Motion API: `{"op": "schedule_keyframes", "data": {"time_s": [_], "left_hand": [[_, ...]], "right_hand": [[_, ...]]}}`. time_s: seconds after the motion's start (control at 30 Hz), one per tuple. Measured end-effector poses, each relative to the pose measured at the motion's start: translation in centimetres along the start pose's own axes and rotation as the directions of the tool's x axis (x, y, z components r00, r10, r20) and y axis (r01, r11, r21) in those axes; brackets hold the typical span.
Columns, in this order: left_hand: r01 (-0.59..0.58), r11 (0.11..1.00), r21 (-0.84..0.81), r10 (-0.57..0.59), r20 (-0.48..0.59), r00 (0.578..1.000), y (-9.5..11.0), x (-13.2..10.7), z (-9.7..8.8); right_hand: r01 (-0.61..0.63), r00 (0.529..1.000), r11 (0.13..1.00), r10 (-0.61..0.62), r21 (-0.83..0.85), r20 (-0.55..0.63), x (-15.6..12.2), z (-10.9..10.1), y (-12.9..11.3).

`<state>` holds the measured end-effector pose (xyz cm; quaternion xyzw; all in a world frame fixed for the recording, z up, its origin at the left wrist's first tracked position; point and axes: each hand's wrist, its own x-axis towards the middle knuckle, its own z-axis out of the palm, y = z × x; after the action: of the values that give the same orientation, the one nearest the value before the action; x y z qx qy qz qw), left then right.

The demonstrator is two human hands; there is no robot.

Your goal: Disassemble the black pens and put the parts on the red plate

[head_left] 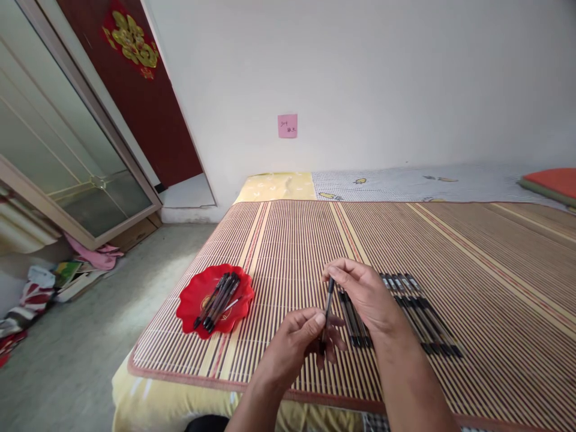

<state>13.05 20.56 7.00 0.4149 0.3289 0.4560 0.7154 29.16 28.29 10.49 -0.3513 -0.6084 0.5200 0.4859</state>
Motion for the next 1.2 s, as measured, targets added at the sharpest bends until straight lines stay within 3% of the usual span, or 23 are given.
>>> {"op": "schedule_keyframes", "data": {"time_s": [0.07, 0.13, 0.3, 0.43, 0.53, 0.63, 0.87, 1.07, 1.2], "left_hand": [[0.011, 1.0, -0.014, -0.01, 0.071, 0.997, 0.0, -0.1, -0.2], [0.004, 1.0, -0.016, -0.003, 0.057, 0.998, -0.2, -0.1, -0.3], [-0.044, 0.999, 0.021, 0.047, -0.136, 0.99, -0.7, 0.3, -0.2], [-0.059, 0.998, 0.029, 0.063, -0.221, 0.973, -0.8, 0.6, -0.1], [-0.057, 0.998, -0.019, 0.053, -0.18, 0.982, -0.6, 0.6, -0.1], [-0.045, 0.995, -0.086, 0.035, -0.116, 0.993, -0.2, 0.4, -0.2], [-0.094, 0.99, -0.103, 0.084, -0.101, 0.991, -0.2, 0.3, -0.3], [-0.169, 0.985, -0.026, 0.158, -0.236, 0.959, -0.8, 0.5, -0.4], [-0.203, 0.978, 0.053, 0.208, -0.359, 0.91, -1.0, 0.5, -0.3]], "right_hand": [[-0.003, 1.0, 1.0, 0.003, -0.002, 0.002, 0.0, 0.0, 0.0], [-0.006, 1.0, 1.0, 0.006, -0.004, 0.009, -0.1, 0.1, -0.1], [0.002, 1.0, 1.0, -0.003, 0.016, 0.03, -0.1, 0.5, -0.2], [-0.011, 1.0, 0.999, 0.01, 0.031, 0.029, 0.1, 0.7, 0.0], [-0.016, 1.0, 0.996, 0.014, 0.083, 0.026, 0.0, 1.0, 0.1], [-0.05, 0.994, 0.989, 0.035, 0.142, 0.103, -0.2, 1.1, 0.0], [-0.103, 0.975, 0.992, 0.086, 0.074, 0.204, -0.4, 1.1, -0.1], [-0.11, 0.977, 0.99, 0.091, 0.091, 0.192, -0.1, 1.9, 0.5], [-0.095, 0.984, 0.994, 0.084, 0.061, 0.158, -0.1, 2.7, 0.6]]}}
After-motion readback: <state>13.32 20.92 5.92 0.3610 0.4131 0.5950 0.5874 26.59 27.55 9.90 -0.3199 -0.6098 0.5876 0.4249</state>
